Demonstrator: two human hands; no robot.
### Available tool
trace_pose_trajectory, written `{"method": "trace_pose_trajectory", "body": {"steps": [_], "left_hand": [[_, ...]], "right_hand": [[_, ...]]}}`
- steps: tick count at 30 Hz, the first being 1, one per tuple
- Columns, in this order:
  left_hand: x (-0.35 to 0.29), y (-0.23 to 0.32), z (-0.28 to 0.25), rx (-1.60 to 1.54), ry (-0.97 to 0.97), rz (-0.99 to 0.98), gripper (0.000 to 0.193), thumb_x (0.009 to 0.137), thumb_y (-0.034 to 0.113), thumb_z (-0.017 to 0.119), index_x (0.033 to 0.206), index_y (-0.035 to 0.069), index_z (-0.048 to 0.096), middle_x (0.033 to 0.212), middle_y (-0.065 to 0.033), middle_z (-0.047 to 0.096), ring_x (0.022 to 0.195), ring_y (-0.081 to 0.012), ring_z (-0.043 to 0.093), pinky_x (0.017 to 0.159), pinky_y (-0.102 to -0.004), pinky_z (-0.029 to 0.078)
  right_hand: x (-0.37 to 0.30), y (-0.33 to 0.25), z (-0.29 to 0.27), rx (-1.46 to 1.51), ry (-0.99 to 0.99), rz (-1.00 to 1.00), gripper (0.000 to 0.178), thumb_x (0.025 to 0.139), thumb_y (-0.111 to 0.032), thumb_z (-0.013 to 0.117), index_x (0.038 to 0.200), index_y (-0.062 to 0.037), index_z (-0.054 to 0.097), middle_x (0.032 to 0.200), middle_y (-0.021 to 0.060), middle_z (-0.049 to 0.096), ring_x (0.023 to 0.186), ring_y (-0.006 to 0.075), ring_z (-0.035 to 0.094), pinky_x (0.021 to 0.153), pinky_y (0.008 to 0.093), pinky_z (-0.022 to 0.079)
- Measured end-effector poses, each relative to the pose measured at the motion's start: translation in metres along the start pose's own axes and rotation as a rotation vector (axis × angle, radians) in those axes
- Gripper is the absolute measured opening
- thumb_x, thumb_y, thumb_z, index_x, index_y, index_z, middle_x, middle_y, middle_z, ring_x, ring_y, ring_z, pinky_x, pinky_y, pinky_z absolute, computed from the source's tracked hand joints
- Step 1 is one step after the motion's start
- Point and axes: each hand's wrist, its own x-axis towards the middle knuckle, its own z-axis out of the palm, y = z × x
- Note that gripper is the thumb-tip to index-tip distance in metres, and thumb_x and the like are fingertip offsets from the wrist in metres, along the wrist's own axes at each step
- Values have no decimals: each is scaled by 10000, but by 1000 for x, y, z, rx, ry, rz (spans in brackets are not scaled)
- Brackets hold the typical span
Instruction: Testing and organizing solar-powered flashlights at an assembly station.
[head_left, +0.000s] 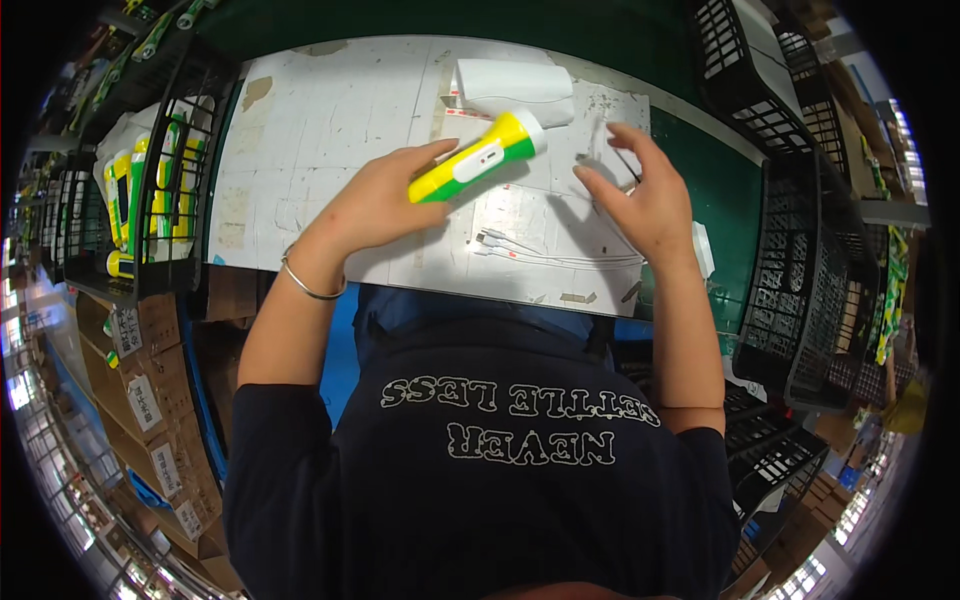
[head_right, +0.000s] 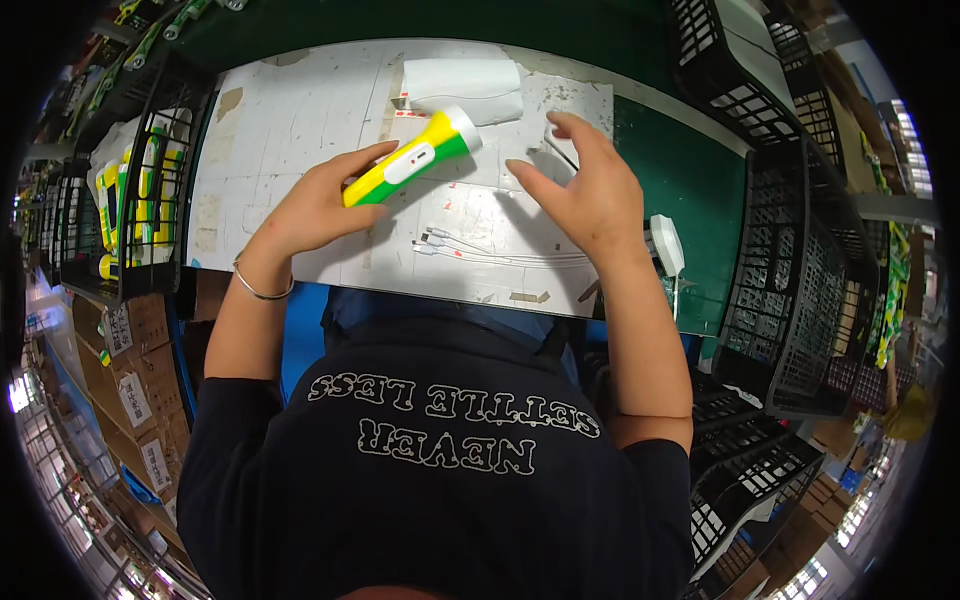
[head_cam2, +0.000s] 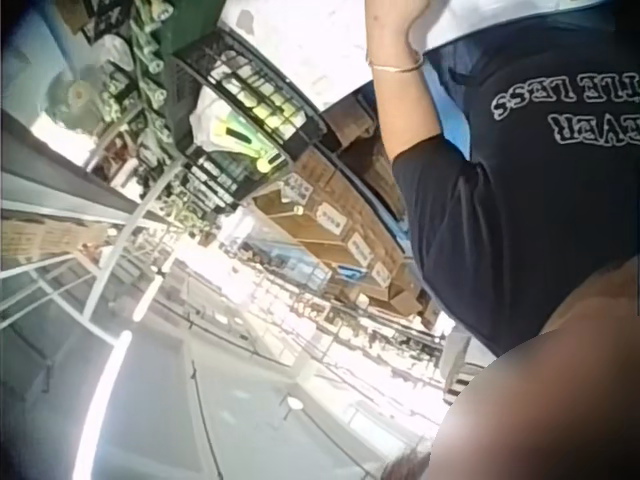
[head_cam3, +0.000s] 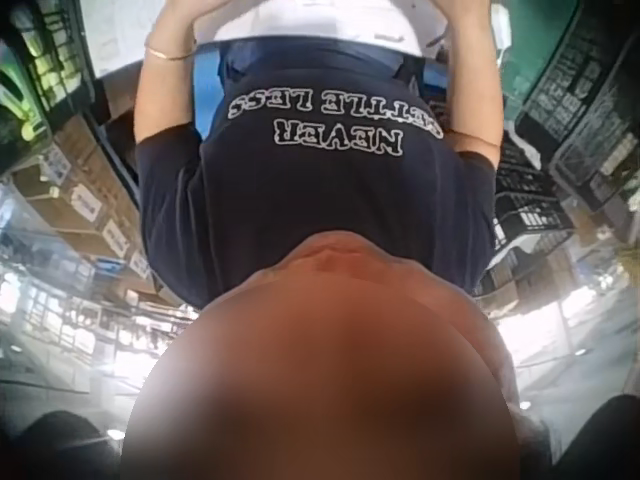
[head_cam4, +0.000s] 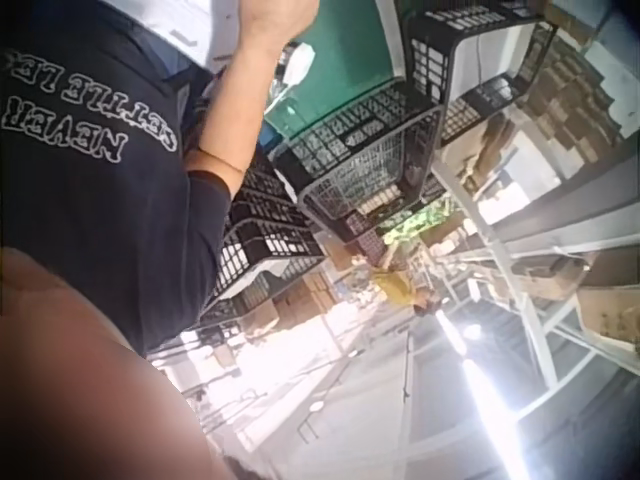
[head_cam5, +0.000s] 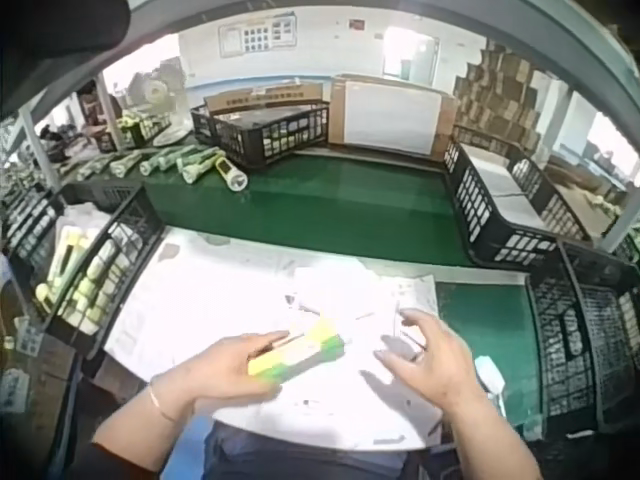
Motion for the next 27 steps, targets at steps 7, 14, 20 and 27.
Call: {"method": "trace_pose_trajectory", "body": {"steps": [7,14,20,27], "left_hand": [[-25,-33,-7,210,189,194,403,705,145,679,1097,82,613,1004,-116,608,911,-290,576,802,-344,468],[-47,-57,17,74,530,186,377,666,96,727,1032,85,639,957,-79,575,894,-253,542,777,-324,454],[-46,-59,25,42,577,248,334,663,92,729,980,80,624,906,-75,548,837,-255,507,743,-345,420],[-43,-57,24,37,605,266,330,675,81,716,991,73,622,918,-83,546,847,-263,509,754,-347,425]], "right_hand": [[14,-69,64,-134,-301,-537,513,685,-314,719,1139,-164,532,1080,-10,582,722,190,632,559,310,504],[22,-85,87,-132,-239,-735,368,684,-344,699,927,-117,541,809,12,514,561,167,582,476,304,451],[18,-92,92,-156,-316,-707,408,639,-205,721,1007,-114,572,860,12,546,556,197,566,496,300,465],[23,-90,93,-188,-335,-672,398,677,-246,715,1023,-118,566,911,14,552,591,198,595,512,305,479]]}}
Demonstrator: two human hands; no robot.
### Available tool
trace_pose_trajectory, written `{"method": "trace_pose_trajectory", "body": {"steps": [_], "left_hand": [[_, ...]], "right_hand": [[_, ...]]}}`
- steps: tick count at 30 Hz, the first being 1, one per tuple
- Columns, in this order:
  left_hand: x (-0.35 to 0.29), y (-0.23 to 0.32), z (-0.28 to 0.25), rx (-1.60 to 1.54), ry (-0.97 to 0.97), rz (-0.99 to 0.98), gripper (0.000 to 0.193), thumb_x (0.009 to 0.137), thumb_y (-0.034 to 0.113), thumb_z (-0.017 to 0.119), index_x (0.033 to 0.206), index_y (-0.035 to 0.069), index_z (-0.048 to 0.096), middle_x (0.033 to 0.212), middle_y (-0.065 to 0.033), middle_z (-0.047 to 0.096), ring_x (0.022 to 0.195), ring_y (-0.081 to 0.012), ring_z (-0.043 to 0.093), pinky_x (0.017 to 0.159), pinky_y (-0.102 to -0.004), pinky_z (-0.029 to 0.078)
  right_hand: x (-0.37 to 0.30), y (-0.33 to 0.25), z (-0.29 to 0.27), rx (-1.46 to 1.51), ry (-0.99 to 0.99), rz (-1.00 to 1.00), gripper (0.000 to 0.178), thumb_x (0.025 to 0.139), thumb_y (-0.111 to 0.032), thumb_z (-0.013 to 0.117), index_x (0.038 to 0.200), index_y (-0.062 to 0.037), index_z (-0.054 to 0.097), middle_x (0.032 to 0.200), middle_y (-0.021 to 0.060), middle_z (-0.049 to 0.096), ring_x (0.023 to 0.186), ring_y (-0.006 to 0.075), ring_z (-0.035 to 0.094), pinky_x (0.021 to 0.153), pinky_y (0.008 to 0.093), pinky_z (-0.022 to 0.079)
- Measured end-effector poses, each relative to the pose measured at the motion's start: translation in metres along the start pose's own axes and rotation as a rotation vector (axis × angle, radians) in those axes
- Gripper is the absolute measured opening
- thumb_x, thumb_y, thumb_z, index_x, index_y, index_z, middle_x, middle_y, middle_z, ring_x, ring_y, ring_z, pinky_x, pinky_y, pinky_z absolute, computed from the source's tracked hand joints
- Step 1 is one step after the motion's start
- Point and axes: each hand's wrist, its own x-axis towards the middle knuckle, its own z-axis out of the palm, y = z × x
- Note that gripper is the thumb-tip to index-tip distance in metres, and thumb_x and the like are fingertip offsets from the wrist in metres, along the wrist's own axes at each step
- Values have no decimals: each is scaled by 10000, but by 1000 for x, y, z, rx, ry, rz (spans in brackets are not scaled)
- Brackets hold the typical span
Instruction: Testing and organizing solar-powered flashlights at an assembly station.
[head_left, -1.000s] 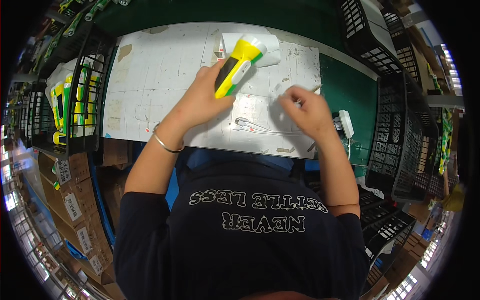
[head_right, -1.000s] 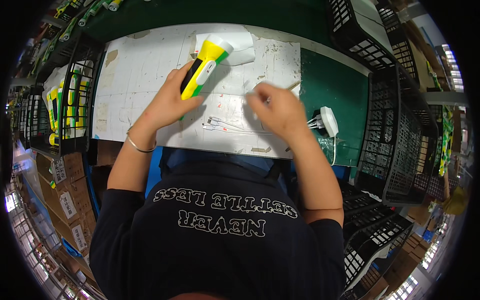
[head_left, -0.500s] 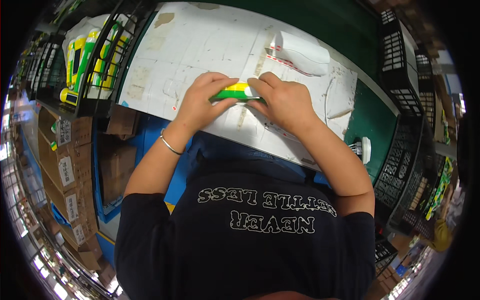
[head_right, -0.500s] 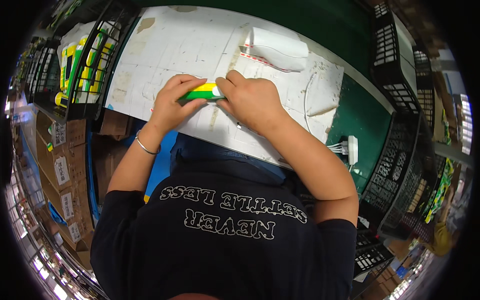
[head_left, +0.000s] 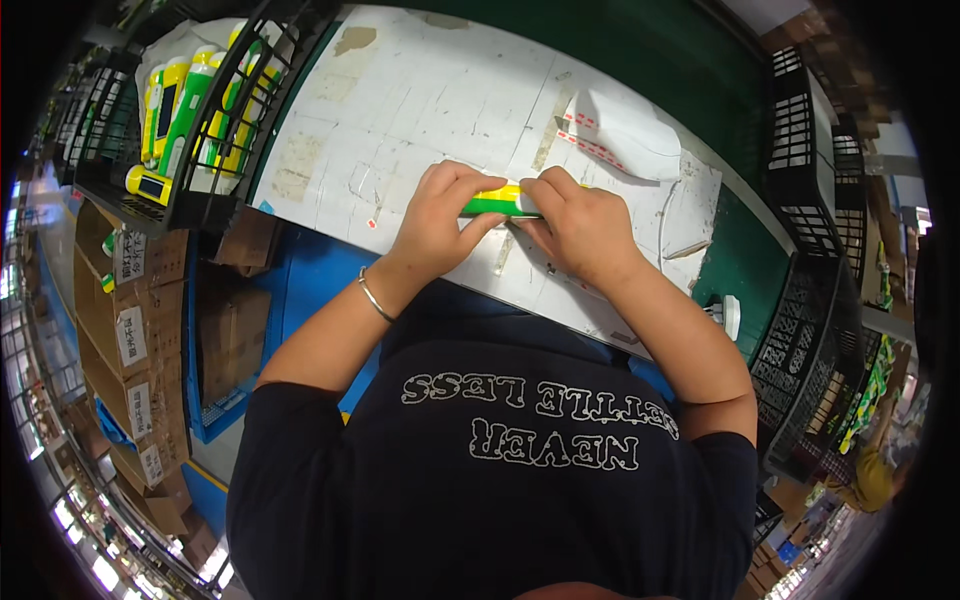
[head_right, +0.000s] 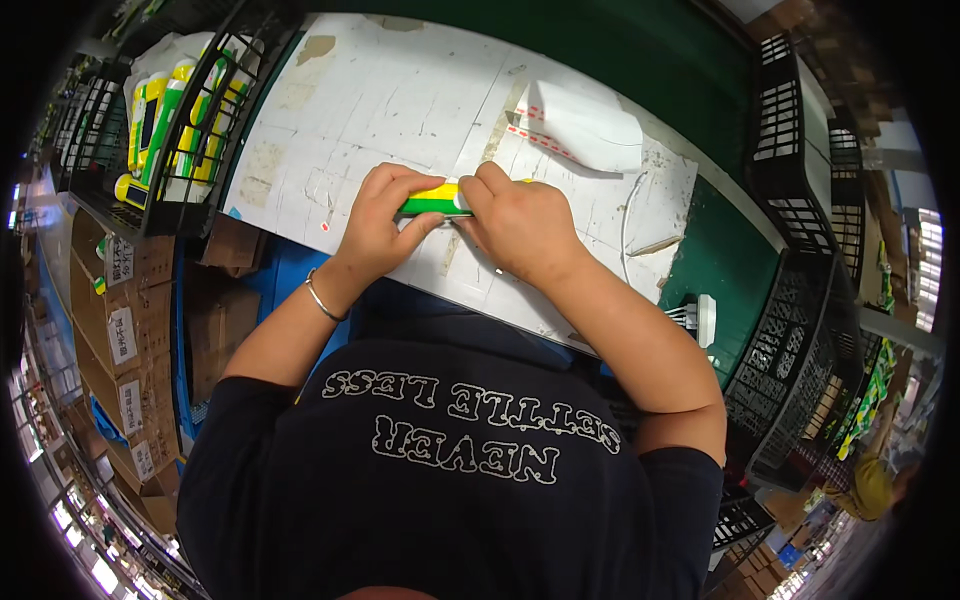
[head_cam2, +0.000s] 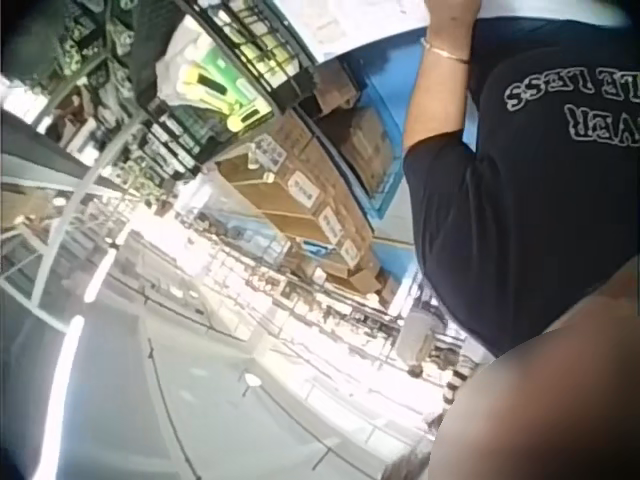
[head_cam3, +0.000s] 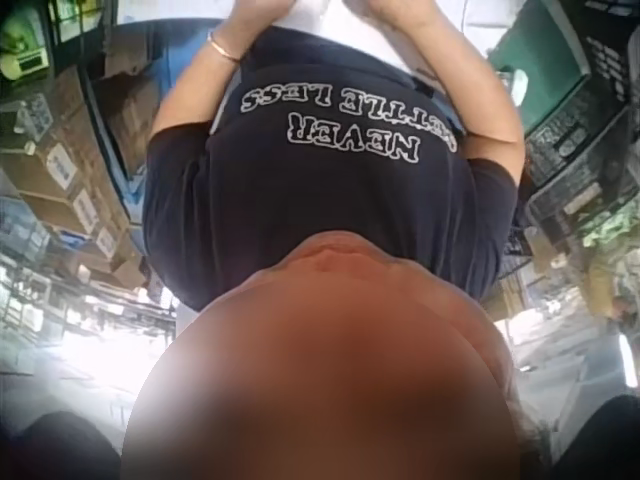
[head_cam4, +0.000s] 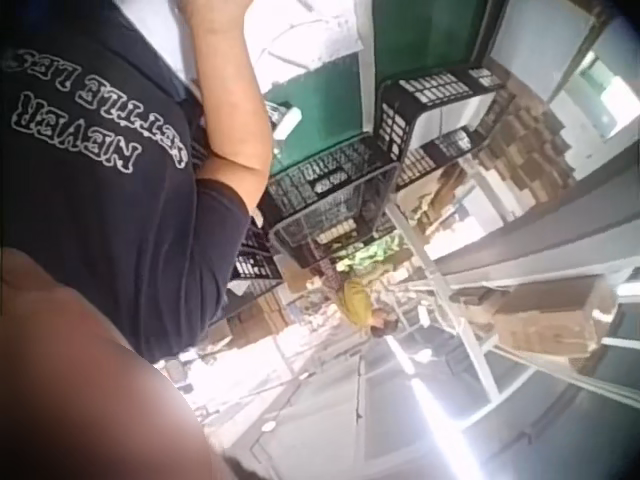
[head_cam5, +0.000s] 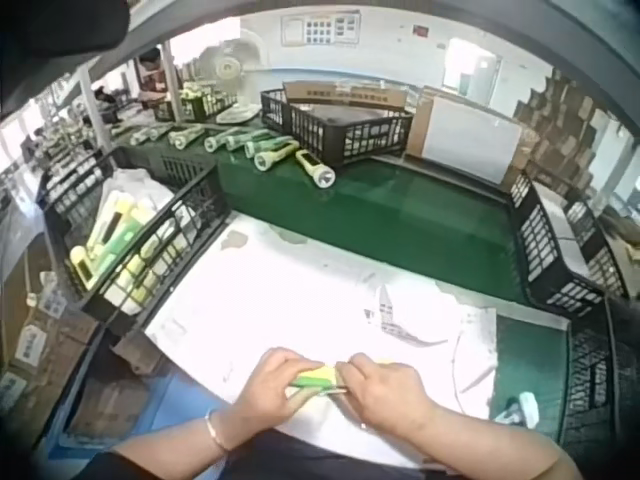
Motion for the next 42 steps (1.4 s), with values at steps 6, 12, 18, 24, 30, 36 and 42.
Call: {"method": "trace_pose_trajectory", "body": {"steps": [6,12,18,24,30,36,42], "left_hand": [[3,24,-20,145,36,91,392,654,46,730,1029,31,616,952,-102,560,883,-246,533,772,-322,446],[21,68,-39,157,87,231,493,573,82,780,1042,73,628,932,-66,589,865,-244,546,749,-320,448],[28,91,-48,133,123,300,558,530,100,804,1059,80,627,932,-68,587,869,-240,550,747,-325,457],[30,98,-47,152,72,270,562,546,105,803,1075,91,617,926,-65,593,863,-234,560,732,-317,472],[40,105,-49,259,-256,191,549,611,119,779,1120,75,578,981,-100,622,844,-241,608,745,-295,496],[50,102,-50,223,-467,62,520,695,192,739,1152,44,539,983,-115,630,828,-237,619,699,-281,498],[55,58,-73,23,-260,-349,529,768,265,698,1172,-15,502,818,-93,617,675,-172,591,590,-266,460]], "right_hand": [[-22,19,-29,83,104,210,544,657,-379,737,1126,-174,553,1105,12,578,817,208,637,606,307,521],[-37,14,-78,328,295,142,479,625,-256,782,1047,-116,601,1002,51,628,871,206,622,699,294,520],[-51,14,-99,368,380,56,513,593,-149,801,1053,-49,599,1015,103,621,916,221,603,765,289,491],[-55,17,-101,386,412,41,523,584,-129,805,1058,-48,600,1011,111,619,911,222,605,763,288,491],[-57,13,-102,327,440,39,486,585,-175,802,1030,-107,619,964,68,633,836,202,629,676,266,514],[-62,8,-106,362,454,153,607,572,-183,808,1124,-111,568,1033,54,614,635,120,557,532,217,448],[-77,24,-102,674,617,340,584,634,-110,725,1170,-50,503,1132,43,596,426,14,279,409,175,252]]}}
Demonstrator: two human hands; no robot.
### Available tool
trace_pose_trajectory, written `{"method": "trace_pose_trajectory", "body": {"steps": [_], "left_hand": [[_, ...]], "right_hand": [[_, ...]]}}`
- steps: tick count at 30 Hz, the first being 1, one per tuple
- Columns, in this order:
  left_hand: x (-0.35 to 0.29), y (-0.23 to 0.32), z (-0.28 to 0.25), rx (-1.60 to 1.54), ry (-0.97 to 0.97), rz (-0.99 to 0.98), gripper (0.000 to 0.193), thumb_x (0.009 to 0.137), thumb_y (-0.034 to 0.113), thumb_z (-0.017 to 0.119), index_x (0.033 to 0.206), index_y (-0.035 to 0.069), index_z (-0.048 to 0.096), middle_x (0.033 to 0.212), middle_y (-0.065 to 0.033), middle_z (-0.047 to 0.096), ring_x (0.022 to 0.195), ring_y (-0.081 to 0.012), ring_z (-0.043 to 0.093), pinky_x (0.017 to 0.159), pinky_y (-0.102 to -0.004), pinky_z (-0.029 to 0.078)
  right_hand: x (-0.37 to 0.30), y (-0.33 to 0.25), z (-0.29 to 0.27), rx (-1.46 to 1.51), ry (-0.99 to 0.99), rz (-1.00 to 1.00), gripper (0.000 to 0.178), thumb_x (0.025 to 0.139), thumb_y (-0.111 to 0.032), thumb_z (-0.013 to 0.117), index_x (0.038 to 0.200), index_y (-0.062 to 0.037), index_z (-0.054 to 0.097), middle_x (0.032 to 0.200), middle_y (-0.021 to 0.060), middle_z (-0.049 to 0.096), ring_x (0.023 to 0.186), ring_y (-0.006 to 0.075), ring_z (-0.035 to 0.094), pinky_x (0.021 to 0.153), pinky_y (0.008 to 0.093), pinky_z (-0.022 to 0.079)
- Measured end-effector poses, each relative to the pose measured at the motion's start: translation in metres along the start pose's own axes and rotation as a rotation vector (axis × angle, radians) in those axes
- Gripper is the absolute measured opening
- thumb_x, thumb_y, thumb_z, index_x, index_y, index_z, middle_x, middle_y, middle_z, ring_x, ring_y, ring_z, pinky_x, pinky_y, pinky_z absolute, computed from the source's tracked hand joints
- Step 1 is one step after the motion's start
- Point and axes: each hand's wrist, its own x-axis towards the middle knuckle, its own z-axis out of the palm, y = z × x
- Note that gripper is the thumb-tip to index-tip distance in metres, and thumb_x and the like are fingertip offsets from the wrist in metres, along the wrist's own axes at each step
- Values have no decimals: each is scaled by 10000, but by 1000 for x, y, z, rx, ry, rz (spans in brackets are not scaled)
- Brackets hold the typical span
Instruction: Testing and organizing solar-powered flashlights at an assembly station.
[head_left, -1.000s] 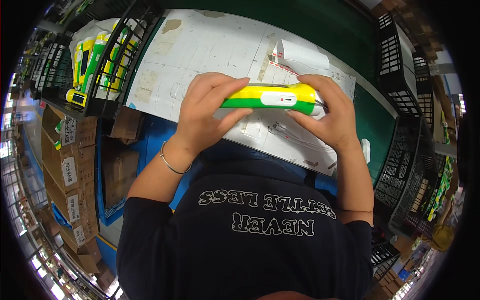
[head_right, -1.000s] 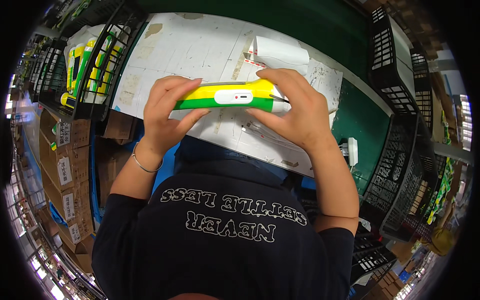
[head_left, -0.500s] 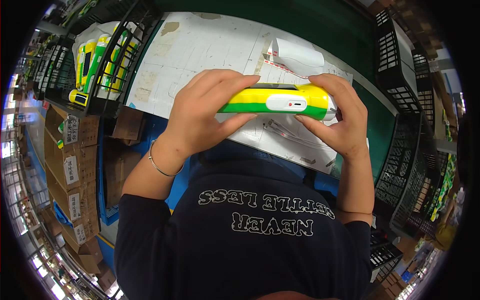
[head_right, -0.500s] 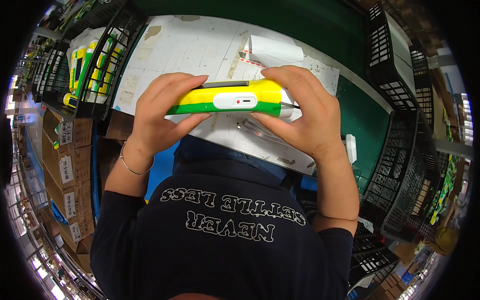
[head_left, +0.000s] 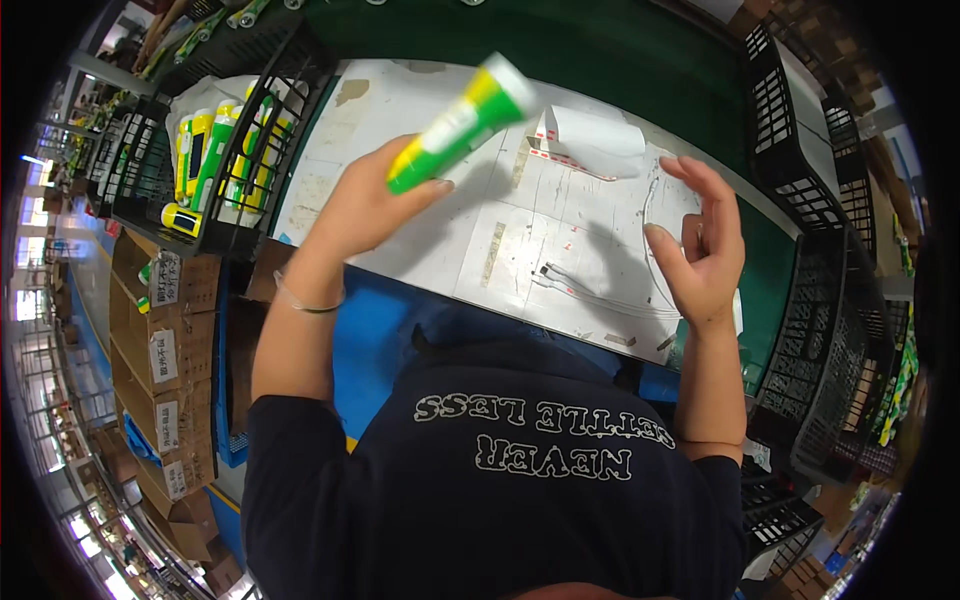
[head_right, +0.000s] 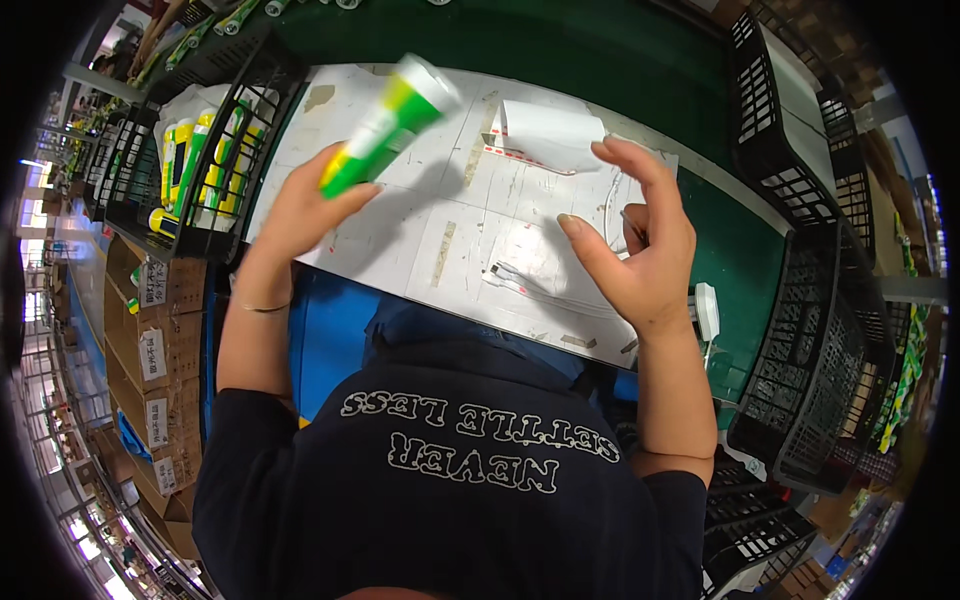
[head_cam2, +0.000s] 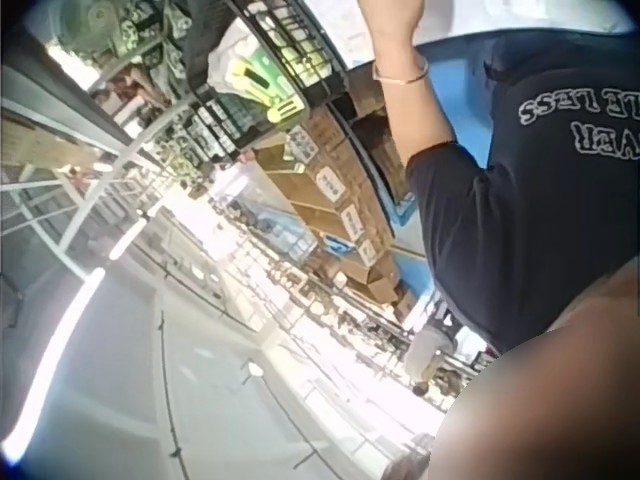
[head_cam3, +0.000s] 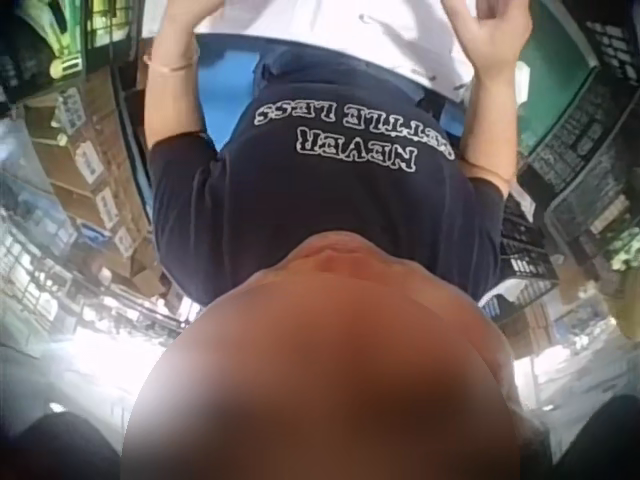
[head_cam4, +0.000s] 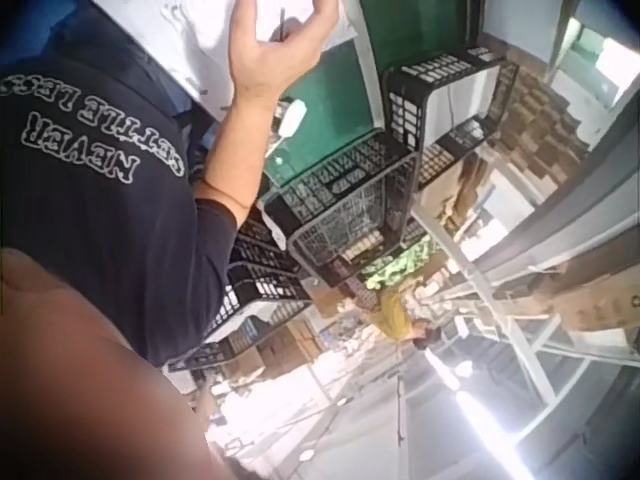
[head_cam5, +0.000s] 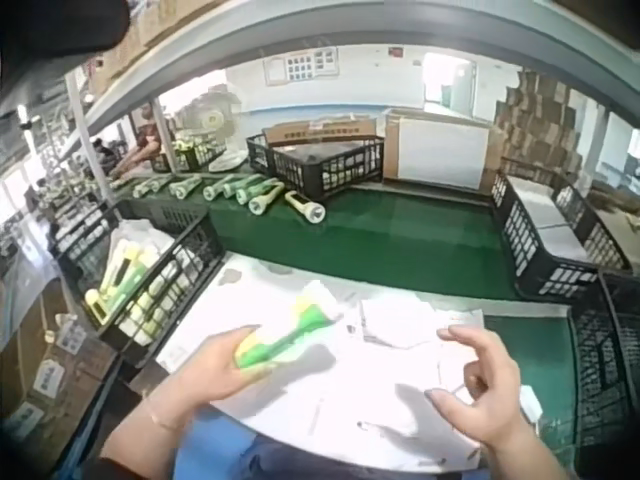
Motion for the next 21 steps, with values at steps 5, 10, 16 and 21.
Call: {"method": "trace_pose_trajectory", "body": {"steps": [5,10,16,21], "left_hand": [[-9,6,-3,254,198,26,474,754,235,684,1151,32,524,984,-169,610,898,-326,594,776,-362,472],[-13,25,-7,235,216,157,534,775,154,656,1236,-9,441,1090,-168,562,989,-259,556,859,-317,429],[-11,47,-12,192,54,255,502,714,138,626,1189,45,489,1017,-158,571,935,-324,566,806,-356,460],[11,99,-19,402,-76,549,520,615,58,620,1130,61,553,893,-118,599,795,-281,582,716,-324,476]], "right_hand": [[-18,13,15,-45,-86,151,514,667,-118,702,1144,-56,521,1096,34,614,431,17,283,417,177,256],[-31,19,28,-27,-216,258,464,704,-162,693,1131,-72,536,1075,22,613,459,30,288,436,201,283],[-16,17,26,145,-196,261,578,695,-117,699,1226,-80,473,1095,62,602,461,12,270,437,171,268],[32,-9,-4,362,-192,44,710,685,-179,720,1315,-88,405,1045,55,597,476,-11,258,445,149,234]]}}
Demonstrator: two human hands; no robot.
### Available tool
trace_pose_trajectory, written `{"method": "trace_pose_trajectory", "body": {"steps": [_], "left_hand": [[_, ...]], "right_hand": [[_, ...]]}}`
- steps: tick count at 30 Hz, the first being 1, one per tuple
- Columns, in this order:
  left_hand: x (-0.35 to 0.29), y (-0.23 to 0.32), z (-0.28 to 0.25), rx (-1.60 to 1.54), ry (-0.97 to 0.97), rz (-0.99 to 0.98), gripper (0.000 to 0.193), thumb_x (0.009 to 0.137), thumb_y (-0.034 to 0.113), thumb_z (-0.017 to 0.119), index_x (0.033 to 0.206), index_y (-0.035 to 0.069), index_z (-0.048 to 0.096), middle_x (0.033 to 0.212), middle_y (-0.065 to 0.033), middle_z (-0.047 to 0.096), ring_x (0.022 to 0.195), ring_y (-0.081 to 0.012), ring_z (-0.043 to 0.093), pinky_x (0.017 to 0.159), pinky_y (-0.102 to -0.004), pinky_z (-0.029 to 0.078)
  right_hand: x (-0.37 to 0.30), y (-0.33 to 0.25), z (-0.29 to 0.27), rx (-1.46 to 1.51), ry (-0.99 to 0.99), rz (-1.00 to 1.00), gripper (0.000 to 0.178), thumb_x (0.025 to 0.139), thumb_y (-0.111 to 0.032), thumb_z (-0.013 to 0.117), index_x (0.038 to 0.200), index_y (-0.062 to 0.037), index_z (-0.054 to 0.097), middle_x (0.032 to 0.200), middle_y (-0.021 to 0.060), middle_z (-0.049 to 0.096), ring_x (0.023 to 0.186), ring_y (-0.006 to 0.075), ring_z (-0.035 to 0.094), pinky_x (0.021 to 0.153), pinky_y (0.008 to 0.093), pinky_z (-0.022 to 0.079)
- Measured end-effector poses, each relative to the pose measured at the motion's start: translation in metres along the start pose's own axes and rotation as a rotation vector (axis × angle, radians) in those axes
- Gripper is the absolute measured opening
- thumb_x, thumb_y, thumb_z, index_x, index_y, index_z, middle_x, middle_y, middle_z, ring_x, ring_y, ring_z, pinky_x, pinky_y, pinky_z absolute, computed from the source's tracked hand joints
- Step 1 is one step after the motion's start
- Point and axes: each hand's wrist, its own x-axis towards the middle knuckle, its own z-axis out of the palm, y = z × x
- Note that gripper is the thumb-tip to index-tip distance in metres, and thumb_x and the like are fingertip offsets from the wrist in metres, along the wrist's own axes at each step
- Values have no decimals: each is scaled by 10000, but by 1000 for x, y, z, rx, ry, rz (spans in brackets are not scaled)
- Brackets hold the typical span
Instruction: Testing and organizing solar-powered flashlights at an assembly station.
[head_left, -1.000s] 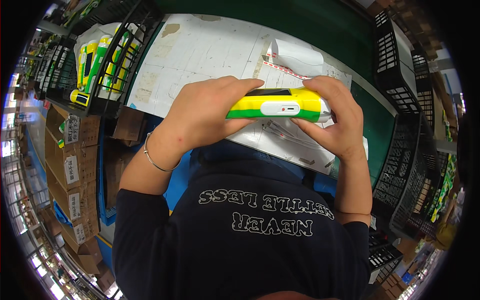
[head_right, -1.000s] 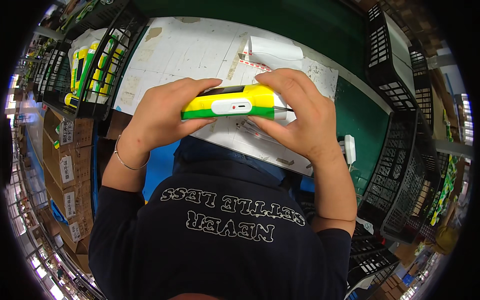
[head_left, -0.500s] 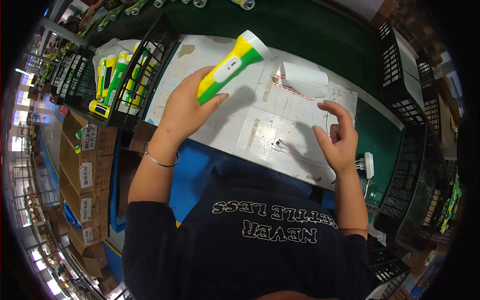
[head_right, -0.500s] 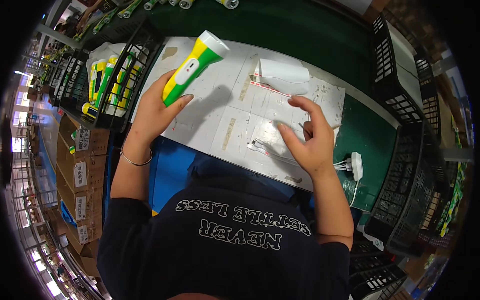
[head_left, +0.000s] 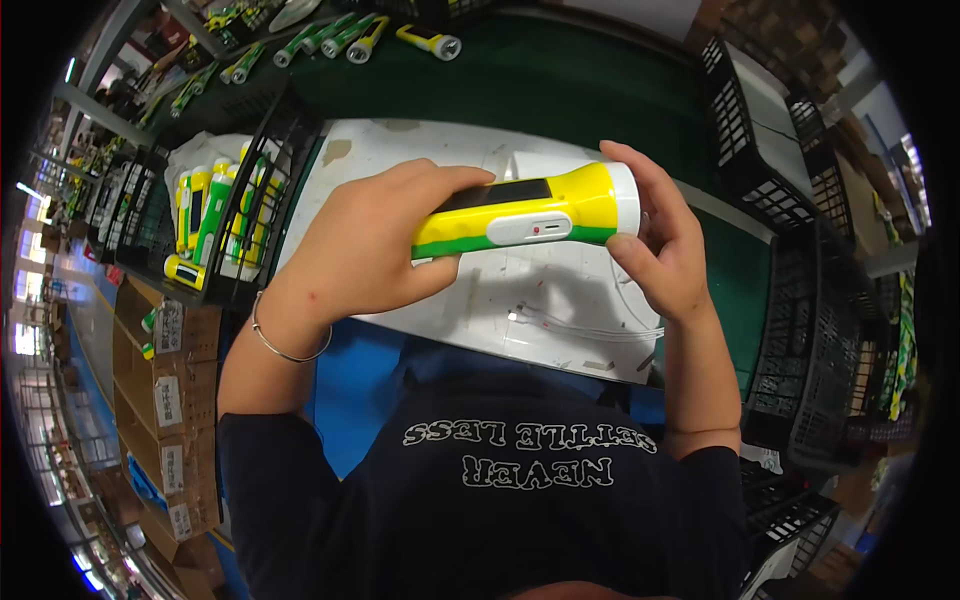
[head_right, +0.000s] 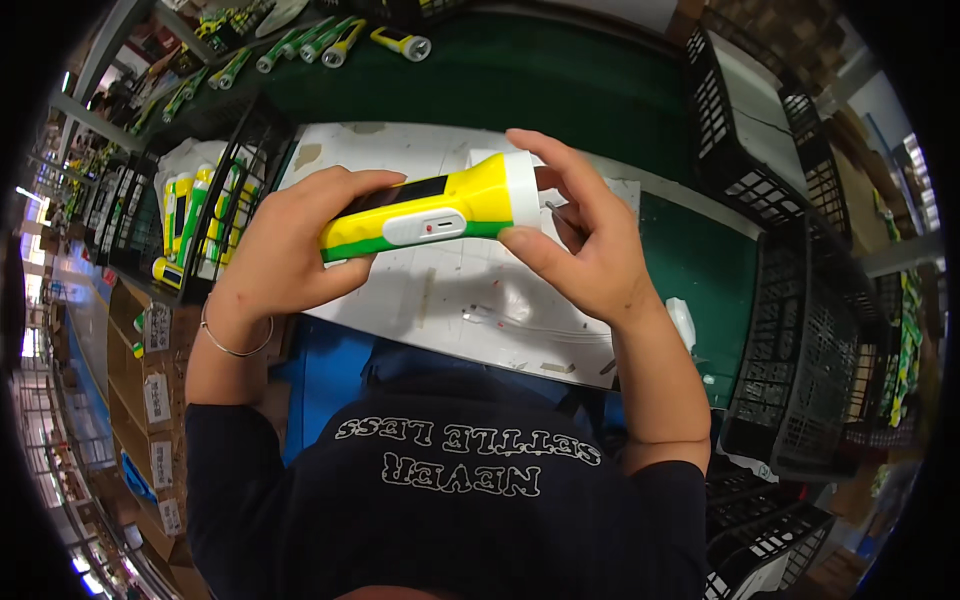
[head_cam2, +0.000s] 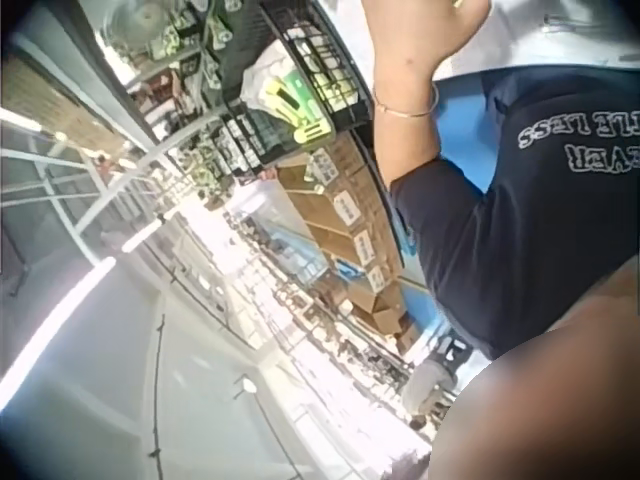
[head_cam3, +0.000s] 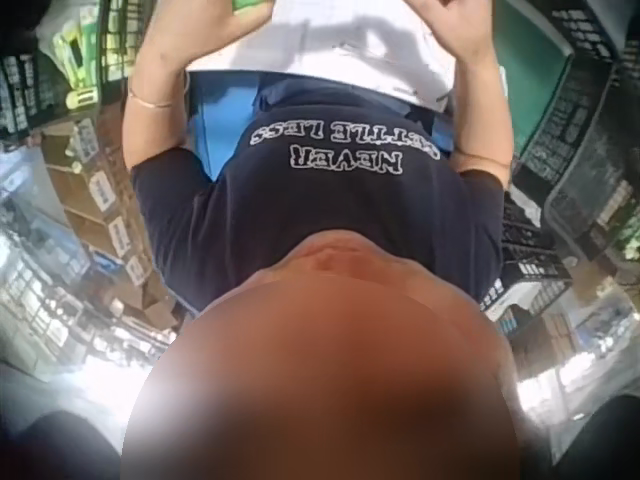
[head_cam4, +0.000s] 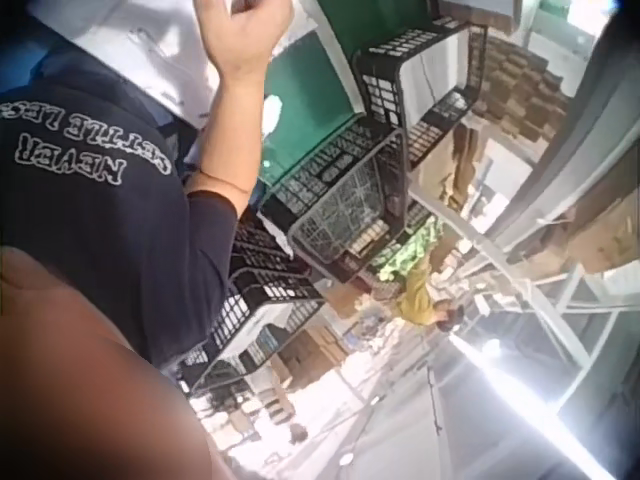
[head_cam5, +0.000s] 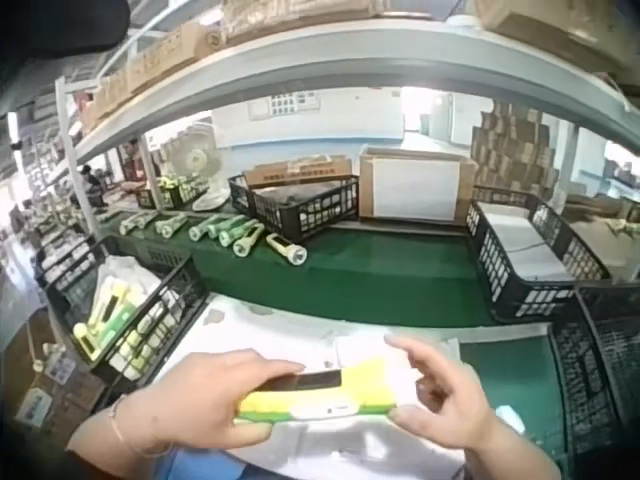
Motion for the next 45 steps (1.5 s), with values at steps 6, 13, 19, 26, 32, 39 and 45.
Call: {"method": "trace_pose_trajectory", "body": {"steps": [6,13,19,26,32,39,45], "left_hand": [[44,47,-58,290,156,217,501,582,49,667,1074,89,583,834,-89,601,713,-273,586,631,-324,475],[69,75,-88,731,706,528,753,540,-21,685,1254,122,492,1184,-119,541,977,-271,586,819,-324,483],[65,82,-90,368,431,492,717,550,-19,693,1232,110,510,1144,-114,569,950,-273,596,804,-327,485],[18,-21,-75,-1520,-494,196,610,781,340,677,1221,-23,460,761,-105,567,584,-117,533,488,-216,430],[-5,-59,-45,-1984,-389,215,708,862,428,548,1355,14,253,814,-89,495,560,-82,469,451,-203,363],[-67,-136,-69,574,393,-653,503,790,327,649,1155,14,498,834,-114,617,685,-197,594,635,-305,472],[-214,-276,-112,320,553,-1010,657,769,441,628,1234,9,457,1059,-238,596,982,-338,588,842,-370,449]], "right_hand": [[15,-68,-25,19,96,-299,654,728,-197,727,1285,-36,425,1017,54,595,553,-24,347,499,127,259],[14,-110,-42,-61,194,-520,705,686,-228,741,1281,-21,425,1029,46,607,528,-43,301,461,117,204],[17,-108,-43,-95,187,-568,701,693,-224,733,1287,-22,419,1023,46,609,518,-39,300,459,120,206],[14,-85,-37,15,131,-391,536,806,-176,597,1278,-7,407,956,101,603,521,-27,335,481,124,278],[9,-54,-35,-9,170,-231,435,843,-165,553,1234,-8,448,896,70,605,801,67,506,639,189,338],[7,-22,-21,-51,116,-147,402,857,-150,529,1219,6,453,917,75,593,877,99,519,768,223,366],[-7,15,-18,-21,140,64,358,880,-155,517,1205,-12,469,878,28,601,702,26,436,610,168,312]]}}
